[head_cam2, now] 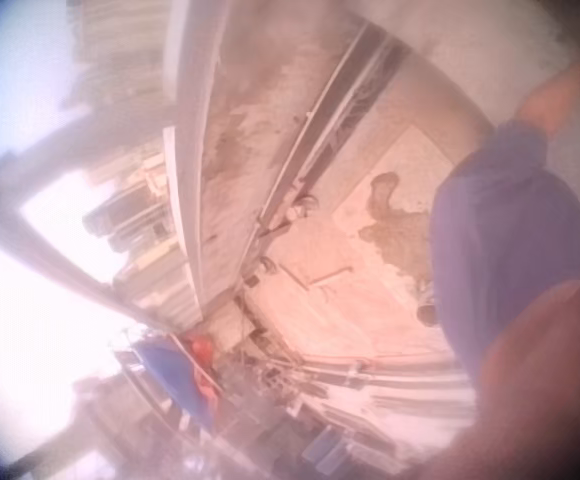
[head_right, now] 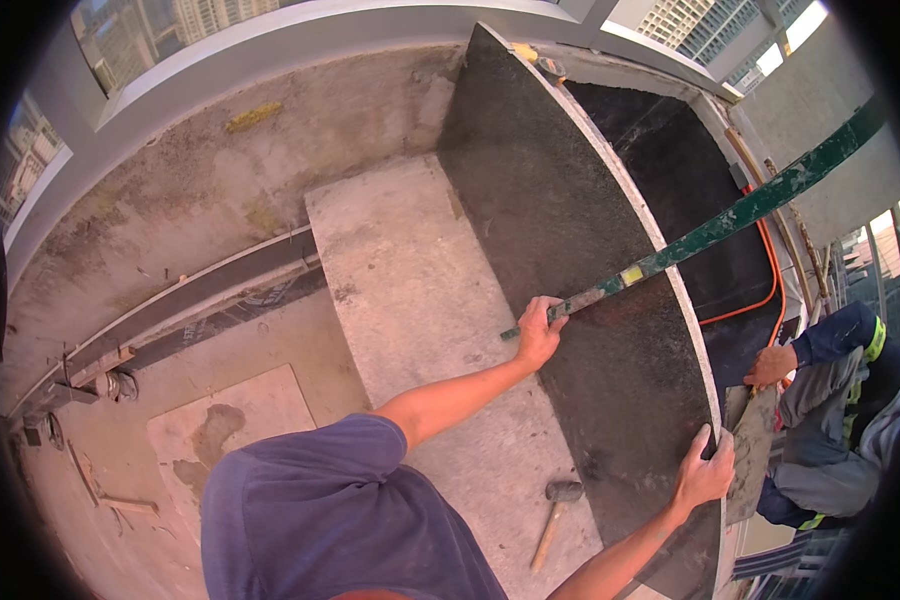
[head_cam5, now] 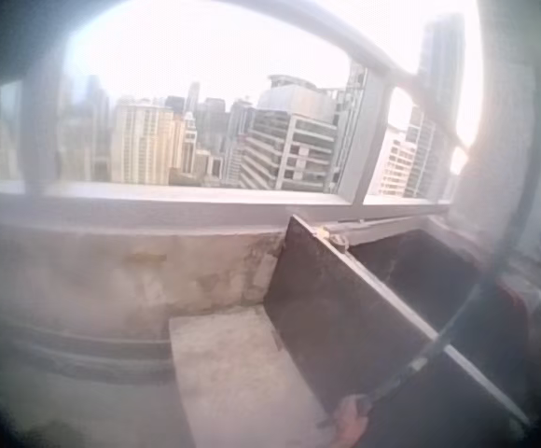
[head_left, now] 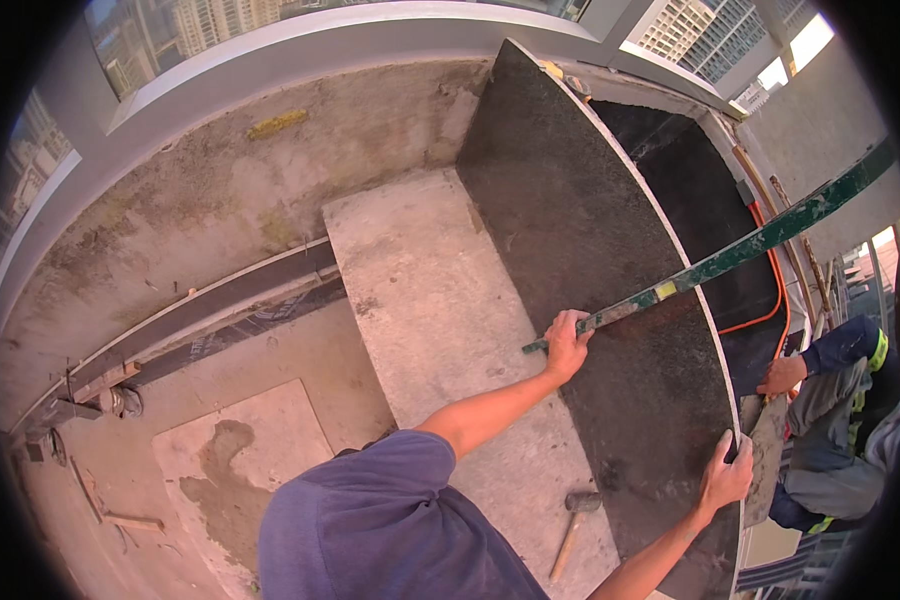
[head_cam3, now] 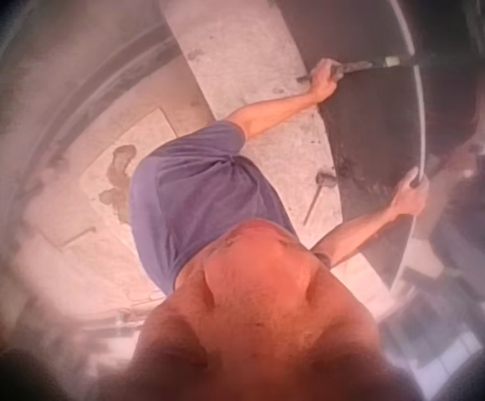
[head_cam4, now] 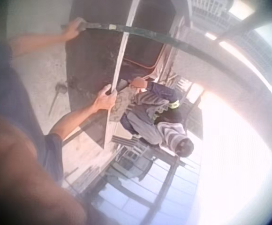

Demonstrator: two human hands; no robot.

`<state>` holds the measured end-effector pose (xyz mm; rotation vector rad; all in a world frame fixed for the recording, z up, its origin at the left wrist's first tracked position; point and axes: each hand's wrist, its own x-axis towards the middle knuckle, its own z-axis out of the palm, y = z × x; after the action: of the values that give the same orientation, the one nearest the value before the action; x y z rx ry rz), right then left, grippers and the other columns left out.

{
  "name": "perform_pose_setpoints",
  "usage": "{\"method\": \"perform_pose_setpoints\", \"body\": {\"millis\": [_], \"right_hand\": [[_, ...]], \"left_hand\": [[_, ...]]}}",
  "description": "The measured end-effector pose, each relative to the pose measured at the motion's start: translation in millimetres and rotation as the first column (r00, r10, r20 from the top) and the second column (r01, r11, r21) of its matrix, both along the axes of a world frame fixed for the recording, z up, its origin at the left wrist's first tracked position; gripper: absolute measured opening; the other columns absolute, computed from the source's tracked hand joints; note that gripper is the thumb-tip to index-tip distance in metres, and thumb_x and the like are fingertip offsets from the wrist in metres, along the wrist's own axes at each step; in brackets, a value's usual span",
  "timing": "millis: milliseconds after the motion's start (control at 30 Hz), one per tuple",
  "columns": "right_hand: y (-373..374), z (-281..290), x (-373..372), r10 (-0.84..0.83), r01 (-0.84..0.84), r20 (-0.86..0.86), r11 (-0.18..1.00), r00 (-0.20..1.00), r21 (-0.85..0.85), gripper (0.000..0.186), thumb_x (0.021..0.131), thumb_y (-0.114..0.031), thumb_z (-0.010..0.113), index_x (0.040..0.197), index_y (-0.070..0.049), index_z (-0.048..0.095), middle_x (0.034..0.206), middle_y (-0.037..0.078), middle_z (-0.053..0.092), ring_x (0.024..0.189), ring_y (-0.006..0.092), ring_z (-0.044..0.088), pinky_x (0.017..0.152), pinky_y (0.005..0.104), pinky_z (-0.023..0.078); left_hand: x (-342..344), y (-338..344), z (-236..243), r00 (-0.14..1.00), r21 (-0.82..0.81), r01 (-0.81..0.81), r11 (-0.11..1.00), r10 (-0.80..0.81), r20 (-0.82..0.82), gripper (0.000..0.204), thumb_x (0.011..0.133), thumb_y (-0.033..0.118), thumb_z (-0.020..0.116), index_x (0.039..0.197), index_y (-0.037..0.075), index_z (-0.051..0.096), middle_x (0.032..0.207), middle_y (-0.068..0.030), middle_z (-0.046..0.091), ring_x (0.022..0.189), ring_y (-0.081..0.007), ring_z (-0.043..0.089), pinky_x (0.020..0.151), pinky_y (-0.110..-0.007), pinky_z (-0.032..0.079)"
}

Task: The person installs stone slabs on a rooftop ledge, using a spirit level to check alignment and a rubber mallet to tap the slabs into place. A coworker applies mortar to the ledge with a trowel. The person repeatedly measures, adjusts, and secures the slabs along the curved edge.

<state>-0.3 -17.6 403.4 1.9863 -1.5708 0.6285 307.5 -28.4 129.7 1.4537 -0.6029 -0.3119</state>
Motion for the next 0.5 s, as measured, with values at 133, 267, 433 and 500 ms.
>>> {"method": "perform_pose_setpoints", "body": {"millis": [133, 267, 433, 500], "right_hand": [[-1, -3, 1, -0.029, 0.029, -0.02, 0.999, 0.999, -0.027, 0.038, 0.101, -0.048, 0.071, 0.121, -0.017, 0.077, 0.107, 0.011, 0.079, 0.093, 0.0406, 0.073, 0.081, 0.0526, 0.055], [-2, -5, -1, -0.055, 0.052, -0.045, 0.997, 0.997, -0.059, 0.037, 0.1, -0.048, 0.072, 0.122, -0.018, 0.077, 0.107, 0.01, 0.079, 0.093, 0.0401, 0.073, 0.08, 0.0532, 0.055], [-8, -12, -13, -0.024, 0.019, -0.066, 0.996, 0.998, -0.084, 0.041, 0.098, -0.047, 0.075, 0.123, -0.015, 0.077, 0.114, 0.008, 0.078, 0.097, 0.037, 0.072, 0.083, 0.0473, 0.054], [-11, -15, -17, 0.005, -0.011, -0.051, 0.994, 0.999, -0.11, 0.04, 0.097, -0.046, 0.076, 0.123, -0.015, 0.077, 0.114, 0.008, 0.078, 0.098, 0.036, 0.073, 0.084, 0.0458, 0.054]], "left_hand": [[5, 5, -1, 0.998, 0.038, 0.053, 0.998, -0.055, 0.031, 0.033, 0.093, 0.01, 0.08, 0.121, 0.007, 0.063, 0.118, -0.0158, 0.066, 0.118, -0.0402, 0.063, 0.101, -0.051, 0.048], [8, 12, 12, 0.994, 0.026, 0.057, 0.998, -0.059, 0.091, 0.041, 0.097, 0.014, 0.079, 0.131, 0.005, 0.06, 0.125, -0.0175, 0.062, 0.121, -0.04, 0.062, 0.103, -0.05, 0.048], [12, 6, 61, 0.985, -0.112, 0.006, 0.994, 0.013, 0.17, 0.055, 0.101, 0.022, 0.078, 0.146, 0.002, 0.053, 0.132, -0.0191, 0.056, 0.122, -0.0375, 0.06, 0.105, -0.047, 0.049], [12, 1, 84, 0.988, -0.186, 0.07, 0.98, -0.043, 0.145, 0.054, 0.102, 0.022, 0.077, 0.146, 0.003, 0.053, 0.131, -0.02, 0.057, 0.121, -0.0386, 0.059, 0.106, -0.05, 0.046]]}}
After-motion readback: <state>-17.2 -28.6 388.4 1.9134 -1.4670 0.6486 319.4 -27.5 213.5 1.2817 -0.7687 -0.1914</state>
